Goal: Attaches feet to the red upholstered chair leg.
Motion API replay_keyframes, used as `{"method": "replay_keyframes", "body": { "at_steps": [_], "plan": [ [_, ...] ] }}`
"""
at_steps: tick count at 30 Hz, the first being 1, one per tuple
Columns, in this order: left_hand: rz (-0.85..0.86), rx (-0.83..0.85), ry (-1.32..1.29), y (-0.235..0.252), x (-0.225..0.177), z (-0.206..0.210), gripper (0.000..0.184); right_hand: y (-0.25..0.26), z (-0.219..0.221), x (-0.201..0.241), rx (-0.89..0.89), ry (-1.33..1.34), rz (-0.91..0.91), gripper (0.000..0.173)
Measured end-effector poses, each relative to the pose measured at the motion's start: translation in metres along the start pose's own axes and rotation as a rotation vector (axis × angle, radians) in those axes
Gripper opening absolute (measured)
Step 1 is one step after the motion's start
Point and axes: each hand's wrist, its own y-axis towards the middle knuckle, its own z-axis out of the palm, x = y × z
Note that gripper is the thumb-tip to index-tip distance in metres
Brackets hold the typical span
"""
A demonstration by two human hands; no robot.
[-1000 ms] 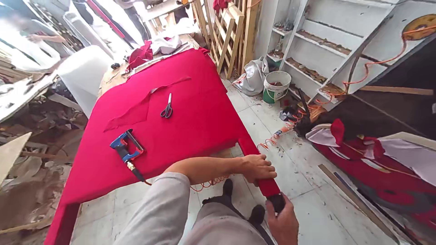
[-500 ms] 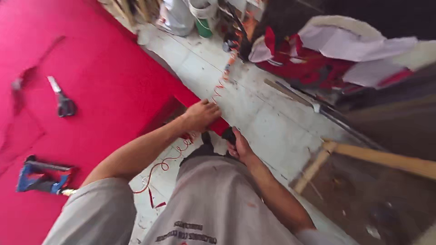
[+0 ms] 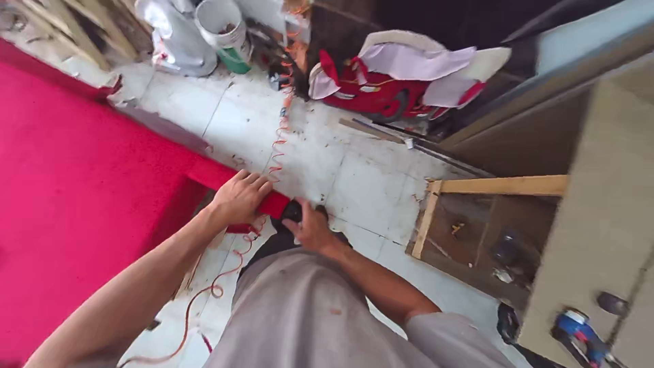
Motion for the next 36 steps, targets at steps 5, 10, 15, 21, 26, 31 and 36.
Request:
{"method": "replay_keyframes", "body": {
  "at_steps": [5,10,15,21,26,31,36],
  "plan": [
    [0.012,-0.081,0.031,-0.001,-0.003,0.003,0.058,0.011,-0.008,0.010,0.301,0.610,0.502,0.058],
    [0.022,-0.125,0.048,-0.002,-0.005,0.007,0.059,0.003,-0.007,0.000,0.052,0.038,0.007,0.055],
    [0.032,-0.129,0.062,-0.004,-0.003,0.010,0.057,0.014,-0.011,0.011,0.260,0.450,0.392,0.049],
    [0.037,-0.143,0.059,-0.002,-0.001,0.008,0.055,0.008,-0.002,0.002,0.139,0.362,0.216,0.033],
    [0.054,-0.132,0.053,-0.002,-0.001,0.009,0.055,0.013,-0.024,0.010,0.237,0.049,0.178,0.038],
    [0.039,-0.107,0.019,-0.001,-0.002,0.008,0.055,0.028,-0.016,0.032,0.257,-0.475,0.102,0.050],
    [0.001,0.011,-0.069,-0.001,-0.003,0.004,0.059,0.056,-0.027,0.012,0.658,0.119,0.447,0.016]
  ]
}}
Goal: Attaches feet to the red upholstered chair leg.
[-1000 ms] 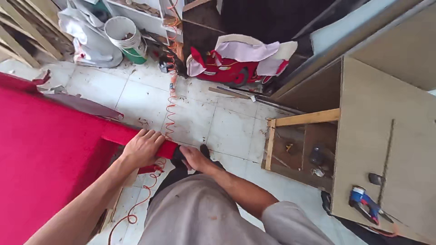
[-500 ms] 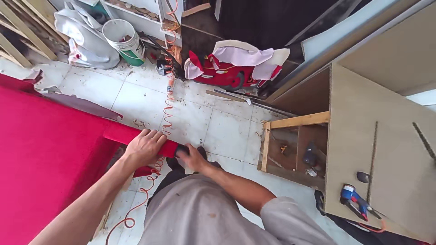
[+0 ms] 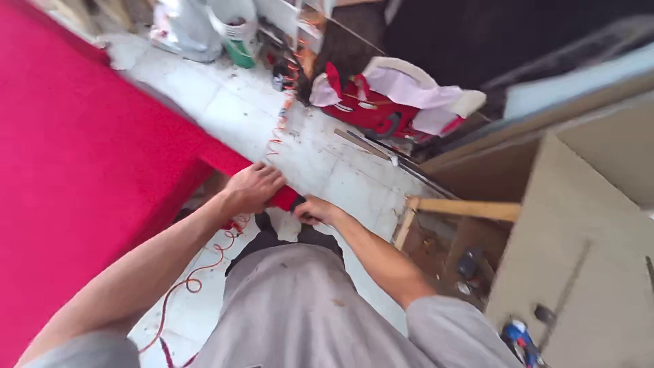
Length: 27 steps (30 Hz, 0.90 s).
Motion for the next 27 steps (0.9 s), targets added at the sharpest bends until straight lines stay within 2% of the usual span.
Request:
{"method": "replay_keyframes", "body": {
  "at_steps": [1,2,3,4,5,6,7,8,9,10,11,12,13,14,15,16,17,18,19,20,21,22,23,24,25,26,27],
  "plan": [
    [-0.001,-0.005,-0.018,0.001,0.000,-0.001,0.064,-0.009,0.004,0.014,-0.187,-0.306,0.016,0.027],
    [-0.011,-0.023,-0.029,-0.004,-0.002,0.000,0.068,-0.018,0.017,0.027,-0.349,-0.595,0.024,0.045],
    [-0.026,-0.066,-0.028,-0.011,-0.001,0.002,0.072,-0.020,0.030,0.033,-0.473,-0.759,-0.017,0.057],
    [-0.035,-0.124,-0.024,-0.017,-0.002,0.007,0.075,-0.017,0.037,0.032,-0.528,-0.783,-0.065,0.061],
    [-0.040,-0.184,-0.024,-0.019,-0.005,0.012,0.079,-0.013,0.034,0.027,-0.486,-0.680,-0.111,0.056],
    [-0.050,-0.230,-0.023,-0.017,-0.003,0.015,0.082,-0.001,0.019,0.021,-0.357,-0.494,-0.172,0.042],
    [-0.064,-0.257,-0.024,-0.014,-0.003,0.018,0.085,0.014,0.006,0.007,-0.152,-0.223,-0.213,0.028],
    [-0.066,-0.274,-0.031,-0.012,-0.007,0.023,0.084,0.022,-0.003,-0.008,0.059,0.027,-0.176,0.023],
    [-0.067,-0.307,-0.046,-0.011,-0.011,0.025,0.082,0.021,-0.010,-0.013,0.116,0.068,-0.128,0.022],
    [-0.085,-0.372,-0.065,-0.018,-0.011,0.024,0.077,0.018,-0.010,-0.003,0.016,-0.111,-0.128,0.022],
    [-0.136,-0.459,-0.095,-0.033,-0.015,0.023,0.070,0.007,-0.002,0.010,-0.168,-0.427,-0.142,0.030],
    [-0.261,-0.570,-0.108,-0.058,-0.020,0.020,0.060,-0.007,0.010,0.023,-0.330,-0.711,-0.112,0.050],
    [-0.470,-0.711,-0.096,-0.094,-0.024,0.016,0.047,-0.012,0.023,0.025,-0.452,-0.851,-0.096,0.066],
    [-0.726,-0.881,-0.065,-0.139,-0.023,0.014,0.038,-0.012,0.030,0.020,-0.520,-0.862,-0.105,0.070],
    [-1.008,-1.002,-0.015,-0.193,-0.017,0.015,0.036,-0.007,0.029,0.015,-0.512,-0.758,-0.136,0.062],
    [-1.307,-1.059,0.035,-0.253,-0.010,0.018,0.043,0.001,0.020,0.010,-0.426,-0.580,-0.180,0.046],
    [-1.623,-1.024,0.024,-0.316,-0.008,0.020,0.053,0.009,0.008,0.000,-0.271,-0.338,-0.207,0.030],
    [-1.919,-0.955,-0.047,-0.376,-0.009,0.023,0.063,0.013,0.002,-0.009,-0.103,-0.088,-0.178,0.022],
    [-2.160,-0.914,-0.092,-0.427,-0.007,0.030,0.069,0.012,-0.002,-0.009,-0.034,-0.002,-0.146,0.019],
    [-2.356,-0.884,-0.144,-0.469,-0.006,0.039,0.075,0.006,0.000,-0.003,-0.106,-0.116,-0.138,0.017],
    [-2.494,-0.841,-0.210,-0.500,-0.005,0.051,0.082,-0.001,0.009,0.010,-0.278,-0.399,-0.134,0.025],
    [-2.577,-0.785,-0.296,-0.519,-0.004,0.064,0.088,-0.009,0.024,0.024,-0.446,-0.678,-0.088,0.045],
    [-2.591,-0.730,-0.373,-0.527,-0.005,0.075,0.093,-0.010,0.037,0.030,-0.555,-0.815,-0.071,0.059],
    [-2.556,-0.695,-0.434,-0.524,-0.007,0.078,0.095,-0.007,0.045,0.028,-0.599,-0.833,-0.082,0.061],
    [-2.505,-0.688,-0.511,-0.508,-0.007,0.071,0.095,-0.004,0.043,0.026,-0.570,-0.758,-0.091,0.055],
    [-2.456,-0.727,-0.640,-0.481,-0.009,0.053,0.089,-0.002,0.031,0.022,-0.466,-0.605,-0.092,0.044],
    [-2.438,-0.847,-0.772,-0.446,-0.014,0.023,0.072,0.002,0.017,0.016,-0.315,-0.402,-0.094,0.035]
  ]
}}
